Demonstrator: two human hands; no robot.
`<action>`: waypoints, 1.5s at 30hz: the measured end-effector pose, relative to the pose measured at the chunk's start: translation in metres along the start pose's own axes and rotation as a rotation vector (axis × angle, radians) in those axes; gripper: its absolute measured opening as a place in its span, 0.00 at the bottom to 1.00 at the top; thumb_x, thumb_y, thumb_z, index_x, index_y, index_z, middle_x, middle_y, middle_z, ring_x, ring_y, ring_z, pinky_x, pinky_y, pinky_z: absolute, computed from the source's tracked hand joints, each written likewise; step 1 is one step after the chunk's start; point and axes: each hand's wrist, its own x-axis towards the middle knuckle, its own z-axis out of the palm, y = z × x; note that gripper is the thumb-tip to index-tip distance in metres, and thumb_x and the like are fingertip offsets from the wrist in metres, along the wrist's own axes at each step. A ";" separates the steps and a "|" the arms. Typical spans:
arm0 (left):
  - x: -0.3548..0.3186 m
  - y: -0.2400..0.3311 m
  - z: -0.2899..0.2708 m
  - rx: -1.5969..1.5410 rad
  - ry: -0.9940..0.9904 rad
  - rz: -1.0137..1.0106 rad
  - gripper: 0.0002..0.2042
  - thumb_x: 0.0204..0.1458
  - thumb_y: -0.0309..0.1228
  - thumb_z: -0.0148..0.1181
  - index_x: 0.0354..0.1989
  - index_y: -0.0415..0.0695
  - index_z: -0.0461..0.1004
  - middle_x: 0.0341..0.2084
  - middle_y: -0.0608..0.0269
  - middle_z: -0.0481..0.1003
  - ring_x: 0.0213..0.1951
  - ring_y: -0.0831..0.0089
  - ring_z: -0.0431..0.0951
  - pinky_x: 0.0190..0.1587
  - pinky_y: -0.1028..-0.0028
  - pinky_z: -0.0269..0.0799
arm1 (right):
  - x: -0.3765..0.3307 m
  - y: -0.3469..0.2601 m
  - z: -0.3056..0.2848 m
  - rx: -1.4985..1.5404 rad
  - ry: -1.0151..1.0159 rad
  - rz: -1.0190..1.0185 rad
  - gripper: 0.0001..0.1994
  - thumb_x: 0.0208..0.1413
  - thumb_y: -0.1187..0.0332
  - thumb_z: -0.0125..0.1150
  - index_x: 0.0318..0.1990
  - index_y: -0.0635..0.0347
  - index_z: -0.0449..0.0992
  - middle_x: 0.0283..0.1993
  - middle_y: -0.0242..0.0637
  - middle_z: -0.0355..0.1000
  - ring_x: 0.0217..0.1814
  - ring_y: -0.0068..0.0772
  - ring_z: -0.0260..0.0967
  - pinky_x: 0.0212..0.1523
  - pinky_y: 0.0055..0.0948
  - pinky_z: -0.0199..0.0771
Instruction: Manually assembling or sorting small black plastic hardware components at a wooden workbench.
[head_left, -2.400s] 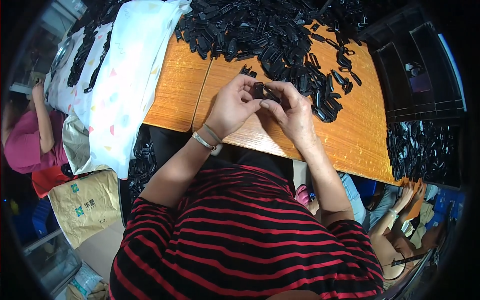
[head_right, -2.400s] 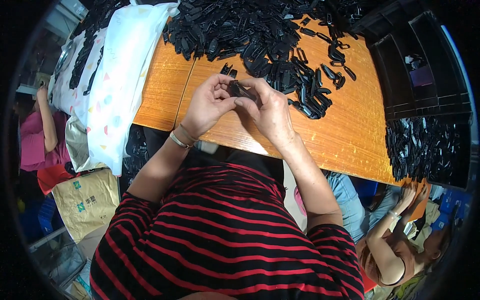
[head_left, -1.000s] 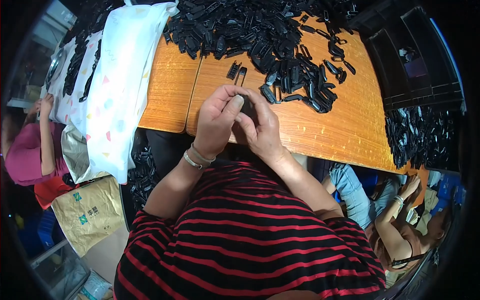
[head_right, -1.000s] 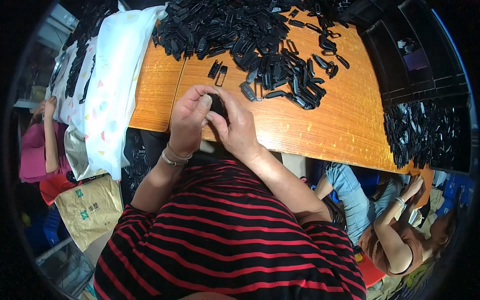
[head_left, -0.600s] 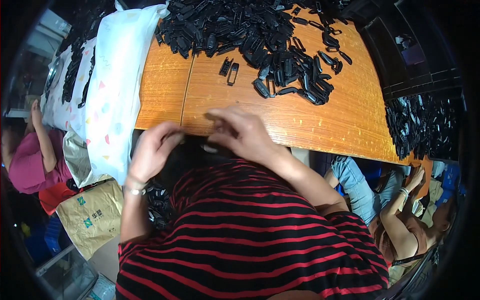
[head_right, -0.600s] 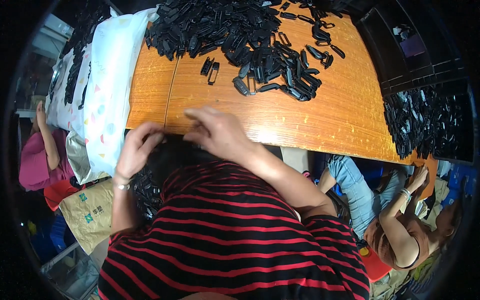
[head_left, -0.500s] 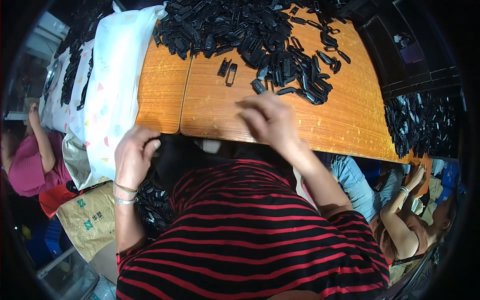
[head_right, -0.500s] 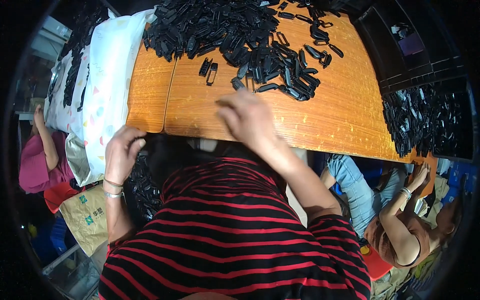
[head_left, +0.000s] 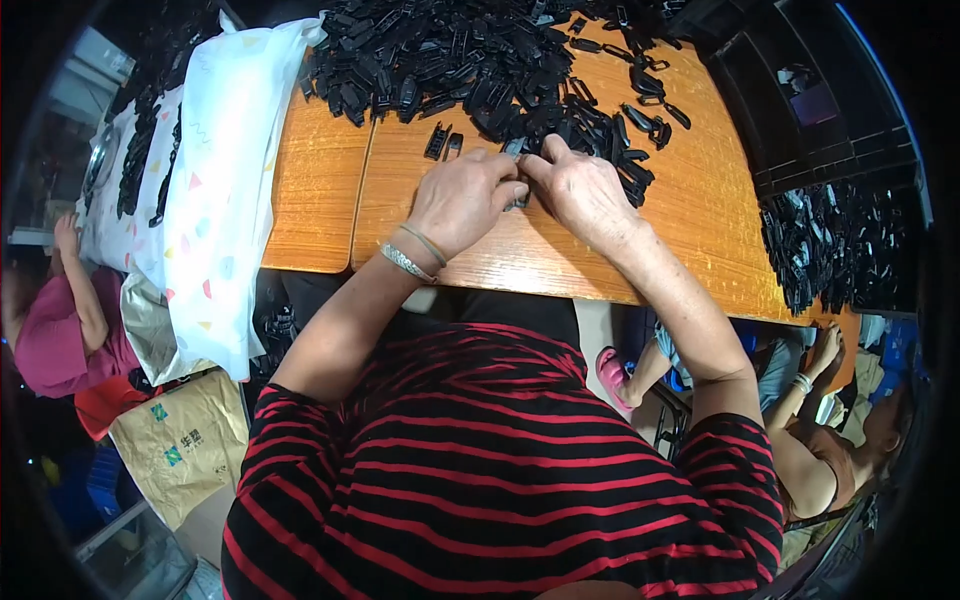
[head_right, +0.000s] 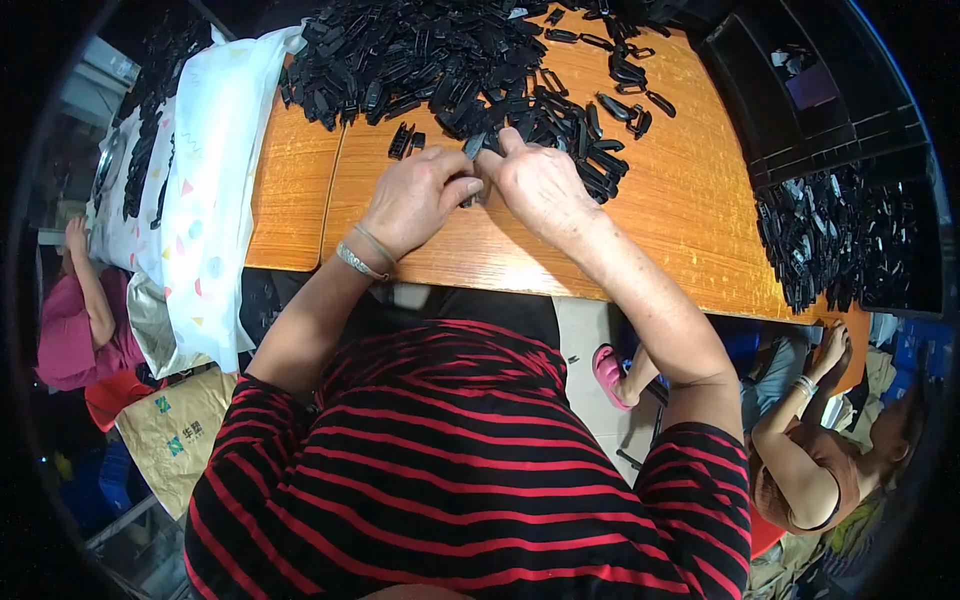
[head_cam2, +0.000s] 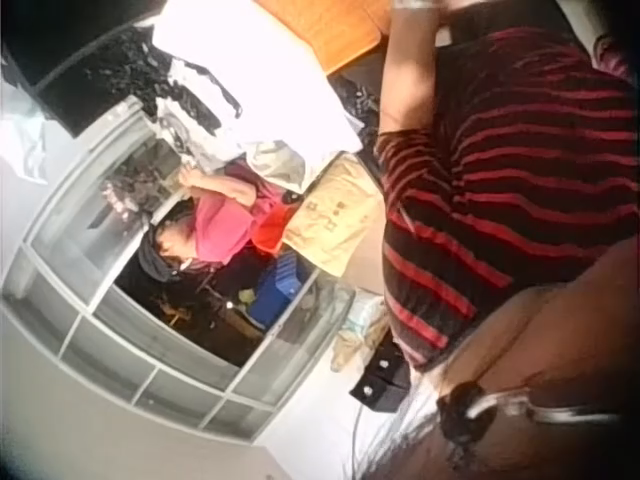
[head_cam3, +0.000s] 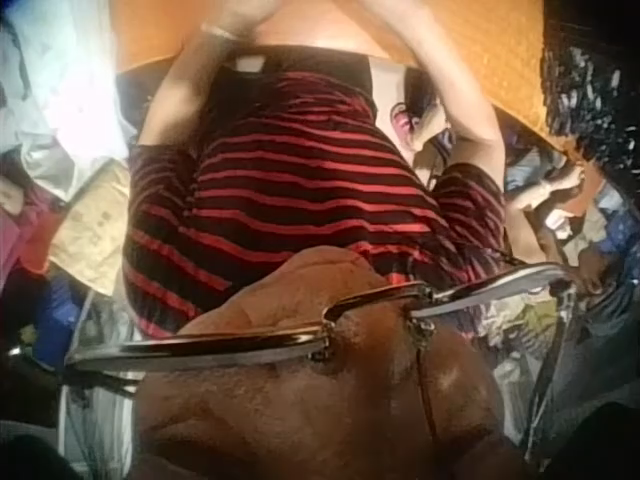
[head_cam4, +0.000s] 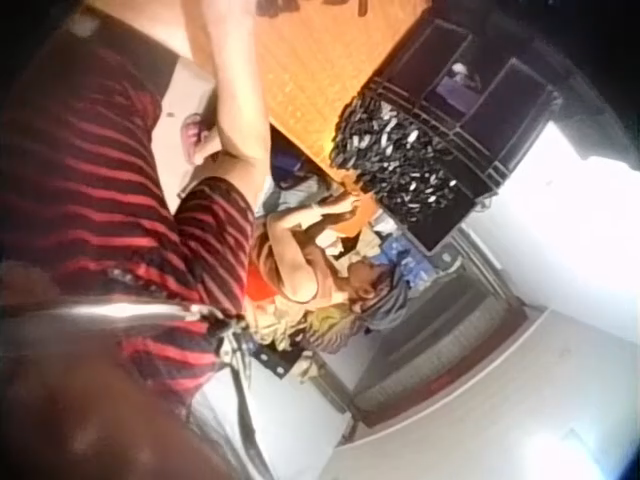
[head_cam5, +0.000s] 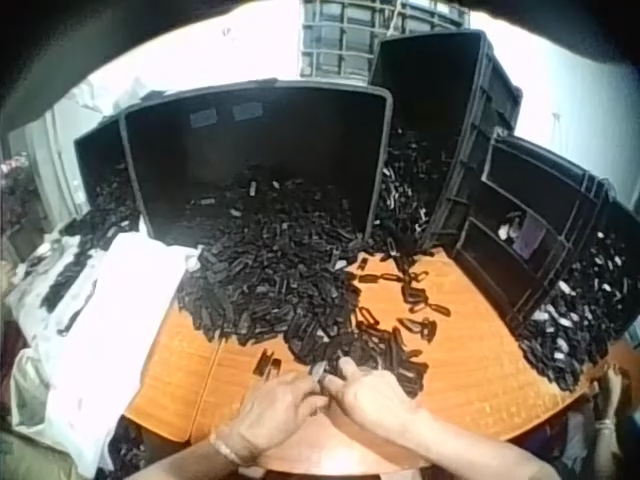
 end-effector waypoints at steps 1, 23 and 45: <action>-0.002 0.004 -0.003 0.002 -0.008 -0.001 0.08 0.51 0.34 0.62 0.36 0.45 0.76 0.30 0.55 0.74 0.34 0.54 0.76 0.36 0.61 0.71 | -0.001 0.001 0.001 0.007 0.000 0.005 0.14 0.50 0.71 0.61 0.46 0.55 0.75 0.36 0.41 0.65 0.30 0.42 0.73 0.28 0.37 0.75; -0.044 -0.001 -0.008 -1.247 0.207 -0.363 0.11 0.57 0.19 0.55 0.47 0.33 0.69 0.37 0.61 0.76 0.35 0.82 0.76 0.39 0.82 0.73 | -0.002 -0.067 0.022 0.889 0.366 0.325 0.10 0.56 0.75 0.63 0.44 0.66 0.73 0.33 0.31 0.72 0.29 0.15 0.67 0.29 0.18 0.68; -0.052 -0.005 -0.013 -1.313 0.362 -0.300 0.13 0.55 0.19 0.59 0.50 0.33 0.73 0.34 0.65 0.78 0.31 0.84 0.75 0.36 0.85 0.72 | 0.001 -0.074 0.009 0.838 0.495 0.187 0.12 0.53 0.79 0.64 0.46 0.64 0.77 0.38 0.32 0.70 0.31 0.15 0.66 0.29 0.14 0.66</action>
